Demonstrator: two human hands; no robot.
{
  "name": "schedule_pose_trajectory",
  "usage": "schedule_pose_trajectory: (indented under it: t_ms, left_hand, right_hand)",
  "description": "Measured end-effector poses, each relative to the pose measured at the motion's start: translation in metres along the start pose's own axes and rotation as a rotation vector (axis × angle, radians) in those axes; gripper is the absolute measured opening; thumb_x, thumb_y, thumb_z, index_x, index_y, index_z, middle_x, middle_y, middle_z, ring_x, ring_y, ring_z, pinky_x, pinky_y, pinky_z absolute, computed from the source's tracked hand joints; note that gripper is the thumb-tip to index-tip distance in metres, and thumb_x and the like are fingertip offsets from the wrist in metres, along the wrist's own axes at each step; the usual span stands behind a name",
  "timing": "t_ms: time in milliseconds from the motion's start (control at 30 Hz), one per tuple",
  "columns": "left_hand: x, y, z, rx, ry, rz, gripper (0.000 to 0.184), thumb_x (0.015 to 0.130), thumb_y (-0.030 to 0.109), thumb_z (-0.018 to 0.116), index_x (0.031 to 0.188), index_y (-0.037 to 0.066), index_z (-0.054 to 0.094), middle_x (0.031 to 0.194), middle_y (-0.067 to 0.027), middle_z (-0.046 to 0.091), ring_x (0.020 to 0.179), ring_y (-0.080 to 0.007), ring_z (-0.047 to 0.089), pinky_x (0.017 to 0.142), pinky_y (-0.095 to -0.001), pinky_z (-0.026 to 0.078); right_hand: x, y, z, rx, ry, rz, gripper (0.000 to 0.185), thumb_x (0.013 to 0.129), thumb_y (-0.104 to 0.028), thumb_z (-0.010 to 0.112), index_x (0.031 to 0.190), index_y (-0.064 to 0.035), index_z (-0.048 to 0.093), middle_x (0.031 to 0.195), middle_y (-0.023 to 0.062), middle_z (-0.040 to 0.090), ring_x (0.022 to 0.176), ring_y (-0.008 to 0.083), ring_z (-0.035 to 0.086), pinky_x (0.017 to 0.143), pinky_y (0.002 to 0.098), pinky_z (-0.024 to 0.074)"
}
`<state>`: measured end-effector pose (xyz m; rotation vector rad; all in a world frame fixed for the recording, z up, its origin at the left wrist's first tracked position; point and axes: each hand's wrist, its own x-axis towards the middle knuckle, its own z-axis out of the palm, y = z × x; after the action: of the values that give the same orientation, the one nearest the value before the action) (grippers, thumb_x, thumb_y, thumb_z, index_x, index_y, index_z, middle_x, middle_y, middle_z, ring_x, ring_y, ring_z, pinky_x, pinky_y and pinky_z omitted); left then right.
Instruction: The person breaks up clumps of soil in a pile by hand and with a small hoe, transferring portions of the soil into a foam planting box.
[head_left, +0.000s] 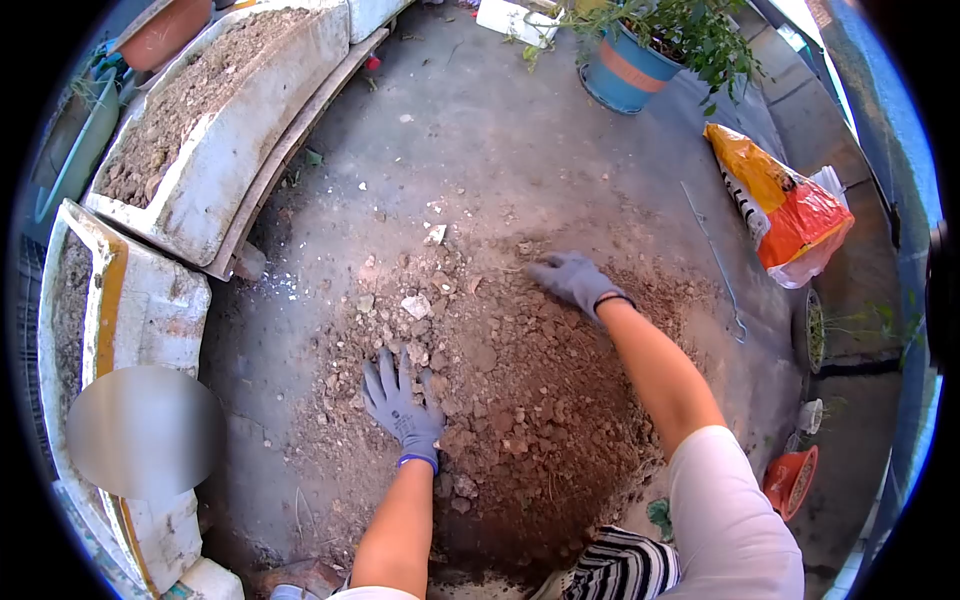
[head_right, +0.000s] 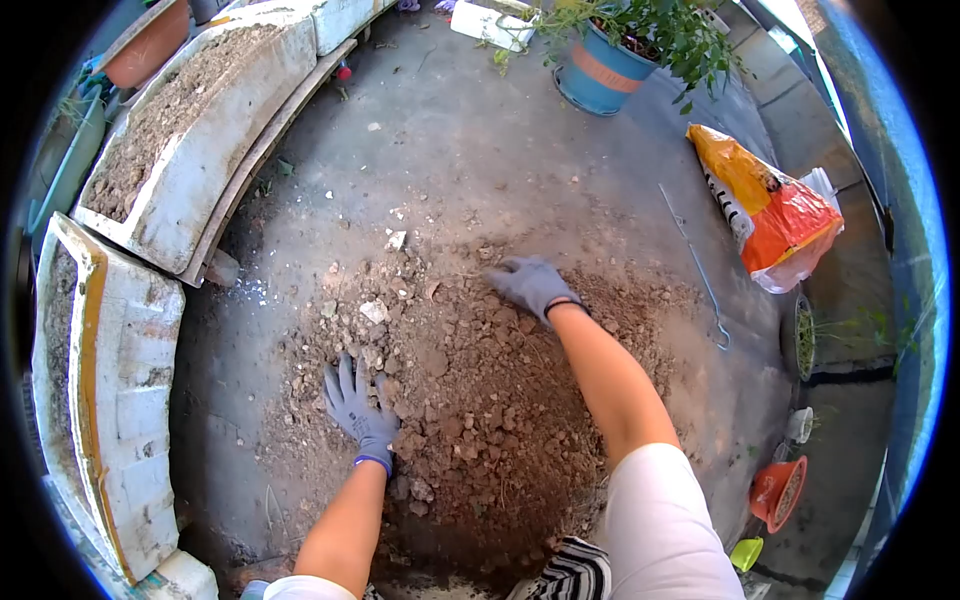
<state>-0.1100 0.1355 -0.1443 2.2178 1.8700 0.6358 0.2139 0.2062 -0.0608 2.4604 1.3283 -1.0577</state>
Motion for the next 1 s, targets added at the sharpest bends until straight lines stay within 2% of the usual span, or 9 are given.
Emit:
schedule_pose_trajectory:
  t_ms: [167, 233, 367, 433, 533, 600, 767, 867, 1000]
  left_hand:
    - [-0.001, -0.003, 0.003, 0.001, -0.001, 0.017, 0.049, 0.093, 0.036, 0.051, 0.138, 0.017, 0.051, 0.15, -0.0078, 0.04, 0.14, -0.0374, 0.03, 0.112, -0.051, 0.023]
    - [-0.001, -0.002, 0.001, 0.01, -0.013, 0.01, 0.049, 0.093, 0.036, 0.051, 0.139, 0.017, 0.051, 0.151, -0.007, 0.038, 0.141, -0.0366, 0.029, 0.113, -0.0509, 0.022]
    - [-0.003, -0.007, 0.008, 0.0, 0.04, 0.032, 0.05, 0.092, 0.039, 0.054, 0.139, 0.02, 0.051, 0.148, -0.0088, 0.041, 0.139, -0.0368, 0.031, 0.109, -0.0541, 0.025]
    - [-0.005, -0.006, 0.006, -0.008, 0.062, 0.027, 0.05, 0.092, 0.039, 0.055, 0.138, 0.019, 0.052, 0.146, -0.0095, 0.043, 0.138, -0.0369, 0.033, 0.109, -0.0538, 0.026]
    - [-0.001, -0.004, 0.002, -0.007, 0.094, 0.047, 0.048, 0.091, 0.037, 0.056, 0.135, 0.018, 0.055, 0.143, -0.011, 0.046, 0.136, -0.0367, 0.034, 0.108, -0.0533, 0.027]
    - [0.0, -0.004, 0.001, -0.016, 0.089, 0.03, 0.048, 0.09, 0.037, 0.056, 0.135, 0.018, 0.055, 0.143, -0.011, 0.046, 0.136, -0.0367, 0.034, 0.108, -0.0533, 0.027]
    - [0.0, 0.0, -0.002, -0.032, 0.051, 0.0, 0.05, 0.089, 0.036, 0.056, 0.136, 0.02, 0.053, 0.143, -0.0113, 0.046, 0.136, -0.0369, 0.034, 0.109, -0.0534, 0.027]
    - [0.0, 0.0, -0.007, -0.038, 0.023, -0.006, 0.051, 0.089, 0.036, 0.057, 0.138, 0.021, 0.052, 0.144, -0.0118, 0.045, 0.136, -0.0373, 0.035, 0.109, -0.0533, 0.027]
    - [0.003, -0.002, -0.005, -0.076, -0.008, -0.013, 0.052, 0.088, 0.035, 0.058, 0.137, 0.02, 0.052, 0.147, -0.0104, 0.043, 0.138, -0.0367, 0.031, 0.11, -0.0518, 0.024]
  right_hand:
    - [-0.103, -0.054, 0.007, 0.105, -0.245, -0.131, 0.06, 0.091, -0.063, 0.042, 0.136, -0.0238, 0.052, 0.137, 0.0159, 0.046, 0.128, 0.0355, 0.044, 0.107, 0.0481, 0.0382]
    - [-0.14, -0.063, 0.03, -0.298, -0.113, -0.293, 0.056, 0.092, -0.059, 0.043, 0.135, -0.0236, 0.051, 0.135, 0.0149, 0.047, 0.127, 0.0328, 0.044, 0.105, 0.0505, 0.0387]
    - [-0.219, -0.068, 0.079, -0.466, 0.029, -0.391, 0.055, 0.091, -0.059, 0.046, 0.133, -0.023, 0.051, 0.136, 0.0139, 0.046, 0.129, 0.0328, 0.042, 0.104, 0.0545, 0.038]
    - [-0.244, -0.054, 0.103, -0.579, 0.252, -0.604, 0.055, 0.091, -0.058, 0.047, 0.131, -0.0213, 0.052, 0.137, 0.0133, 0.046, 0.13, 0.033, 0.041, 0.104, 0.0579, 0.0355]
    - [-0.26, -0.055, 0.09, -0.488, 0.142, -0.73, 0.058, 0.09, -0.058, 0.049, 0.134, -0.0201, 0.05, 0.139, 0.0139, 0.045, 0.132, 0.0328, 0.039, 0.108, 0.0558, 0.0331]
    - [-0.216, -0.055, 0.067, -0.304, 0.12, -0.709, 0.06, 0.09, -0.057, 0.05, 0.138, -0.0204, 0.048, 0.141, 0.0136, 0.044, 0.134, 0.0321, 0.038, 0.11, 0.0534, 0.0315]
    - [-0.043, -0.115, 0.017, -0.017, 0.335, -0.397, 0.067, 0.09, -0.057, 0.049, 0.147, -0.0228, 0.038, 0.153, 0.0108, 0.032, 0.141, 0.0277, 0.03, 0.115, 0.0472, 0.0243]
    - [0.033, -0.156, 0.03, -0.062, 0.376, -0.284, 0.068, 0.089, -0.058, 0.046, 0.146, -0.0239, 0.038, 0.156, 0.01, 0.027, 0.143, 0.0288, 0.026, 0.115, 0.0487, 0.0251]
    - [0.032, -0.182, 0.062, -0.237, 0.149, -0.209, 0.066, 0.087, -0.065, 0.043, 0.143, -0.0308, 0.042, 0.155, 0.0091, 0.026, 0.142, 0.0349, 0.025, 0.112, 0.0566, 0.0267]
